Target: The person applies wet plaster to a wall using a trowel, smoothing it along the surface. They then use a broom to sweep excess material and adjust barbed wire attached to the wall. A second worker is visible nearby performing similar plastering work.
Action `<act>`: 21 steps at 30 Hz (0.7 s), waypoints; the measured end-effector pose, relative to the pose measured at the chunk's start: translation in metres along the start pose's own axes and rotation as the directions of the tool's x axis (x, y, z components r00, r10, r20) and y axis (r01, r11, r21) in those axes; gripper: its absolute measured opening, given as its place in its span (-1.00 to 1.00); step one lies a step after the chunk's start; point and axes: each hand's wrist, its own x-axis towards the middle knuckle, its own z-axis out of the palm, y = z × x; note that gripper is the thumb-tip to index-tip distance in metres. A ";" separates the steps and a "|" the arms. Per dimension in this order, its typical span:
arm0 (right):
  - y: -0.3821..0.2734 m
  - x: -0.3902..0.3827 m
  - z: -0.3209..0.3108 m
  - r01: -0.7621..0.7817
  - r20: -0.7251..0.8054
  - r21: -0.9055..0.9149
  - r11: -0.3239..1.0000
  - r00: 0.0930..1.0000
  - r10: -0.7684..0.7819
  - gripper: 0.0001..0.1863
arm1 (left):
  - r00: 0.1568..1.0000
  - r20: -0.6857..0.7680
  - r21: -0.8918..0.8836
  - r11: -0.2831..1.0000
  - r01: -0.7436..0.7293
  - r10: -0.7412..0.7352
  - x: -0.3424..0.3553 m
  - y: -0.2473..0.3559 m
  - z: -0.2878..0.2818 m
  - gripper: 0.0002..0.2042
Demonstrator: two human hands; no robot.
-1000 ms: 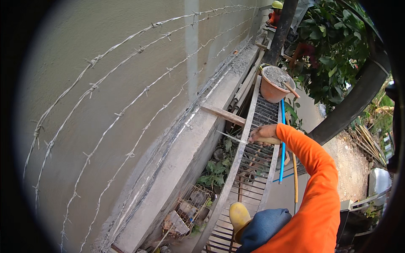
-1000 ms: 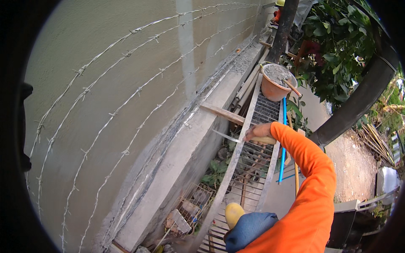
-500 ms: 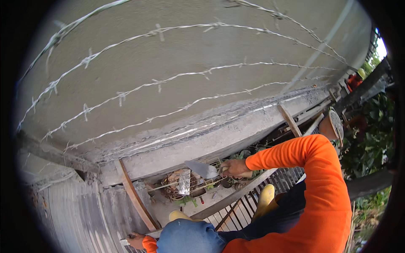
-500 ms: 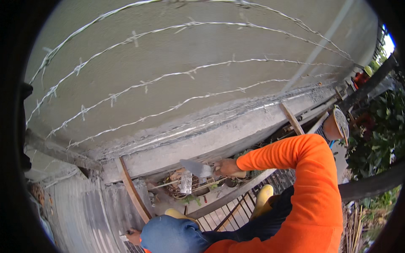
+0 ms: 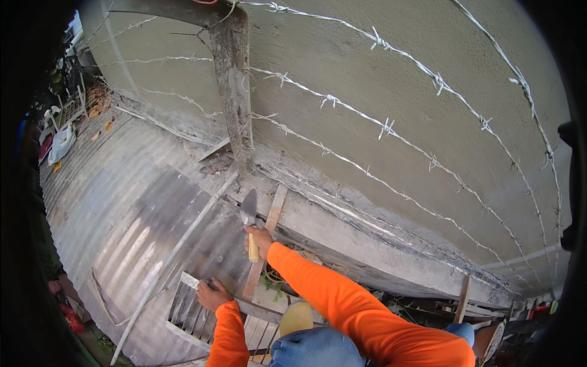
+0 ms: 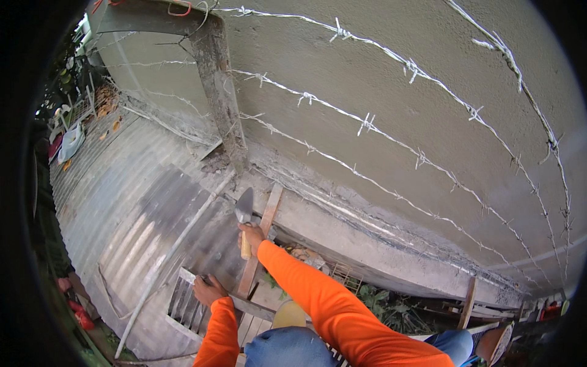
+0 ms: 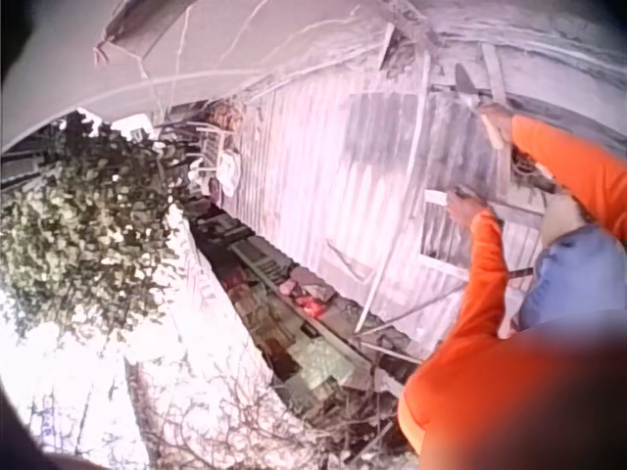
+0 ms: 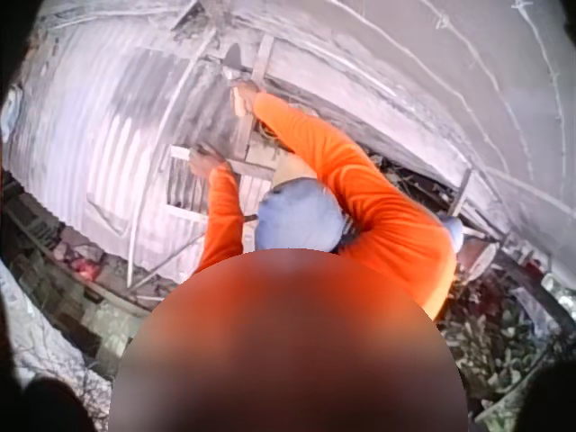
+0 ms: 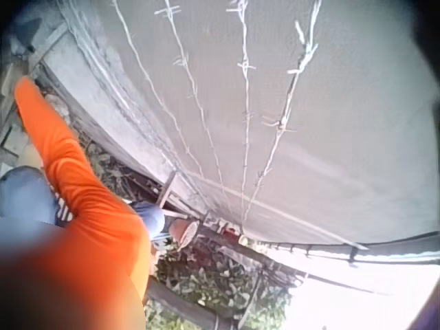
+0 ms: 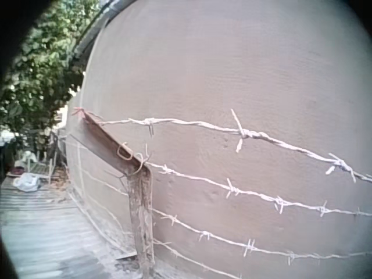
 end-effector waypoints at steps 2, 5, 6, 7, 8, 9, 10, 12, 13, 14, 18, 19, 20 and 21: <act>-0.002 0.029 0.006 0.019 -0.136 -0.015 1.000 0.991 -0.021 -0.68 | 1.000 0.016 0.012 1.000 0.020 -0.020 0.000 0.001 0.000 -0.67; 0.000 0.062 0.012 0.157 -0.402 -0.068 0.985 0.900 -0.171 -0.62 | 1.000 0.022 -0.007 1.000 0.014 -0.013 0.001 0.000 0.000 -0.68; 0.002 0.072 0.017 0.162 -0.433 -0.044 0.986 0.886 -0.165 -0.57 | 1.000 0.022 0.002 1.000 0.017 -0.017 0.001 0.000 -0.001 -0.68; 0.004 0.081 0.025 0.167 -0.507 -0.034 0.985 0.847 -0.161 -0.52 | 1.000 0.002 -0.006 1.000 -0.010 0.010 0.001 0.000 0.000 -0.70; 0.005 0.089 0.034 0.147 -0.565 -0.017 0.989 0.815 -0.131 -0.47 | 0.999 -0.023 -0.007 1.000 -0.025 0.025 0.001 0.000 0.000 -0.71; 0.004 0.096 0.043 0.111 -0.538 -0.046 0.993 0.835 -0.118 -0.44 | 0.997 -0.055 -0.005 0.999 -0.046 0.045 0.001 -0.001 0.001 -0.72; 0.000 0.101 0.051 0.049 -0.501 -0.069 0.996 0.862 -0.077 -0.42 | 1.000 -0.022 -0.016 1.000 -0.023 0.023 0.002 -0.001 0.002 -0.73; -0.004 0.100 0.066 -0.067 -0.556 -0.138 0.988 0.831 -0.021 -0.33 | 0.999 0.039 -0.028 0.999 0.040 -0.039 0.003 -0.001 0.003 -0.75; -0.002 0.094 0.075 -0.128 -0.638 -0.177 0.976 0.770 -0.015 -0.27 | 1.000 0.021 -0.034 0.999 0.013 -0.012 0.003 -0.001 0.003 -0.77; -0.003 0.087 0.083 -0.202 -0.704 -0.212 0.956 0.710 -0.006 -0.21 | 1.000 0.005 -0.032 1.000 0.001 -0.001 0.003 -0.001 0.003 -0.78; -0.008 0.052 0.091 -0.181 -0.653 -0.211 0.961 0.757 0.000 -0.21 | 0.999 -0.033 -0.024 0.999 -0.021 0.020 0.005 0.000 0.002 -0.81; -0.011 0.047 0.092 -0.160 -0.641 -0.218 0.963 0.767 -0.018 -0.19 | 0.999 -0.042 -0.032 0.999 -0.027 0.026 0.005 0.000 0.002 -0.81; -0.013 0.043 0.093 -0.148 -0.636 -0.223 0.963 0.771 -0.029 -0.17 | 0.998 -0.049 -0.032 0.999 -0.030 0.028 0.005 0.001 0.002 -0.81; -0.015 0.042 0.094 -0.134 -0.623 -0.184 0.974 0.782 -0.010 -0.17 | 0.998 -0.057 -0.033 0.999 -0.033 0.031 0.005 0.001 0.001 -0.81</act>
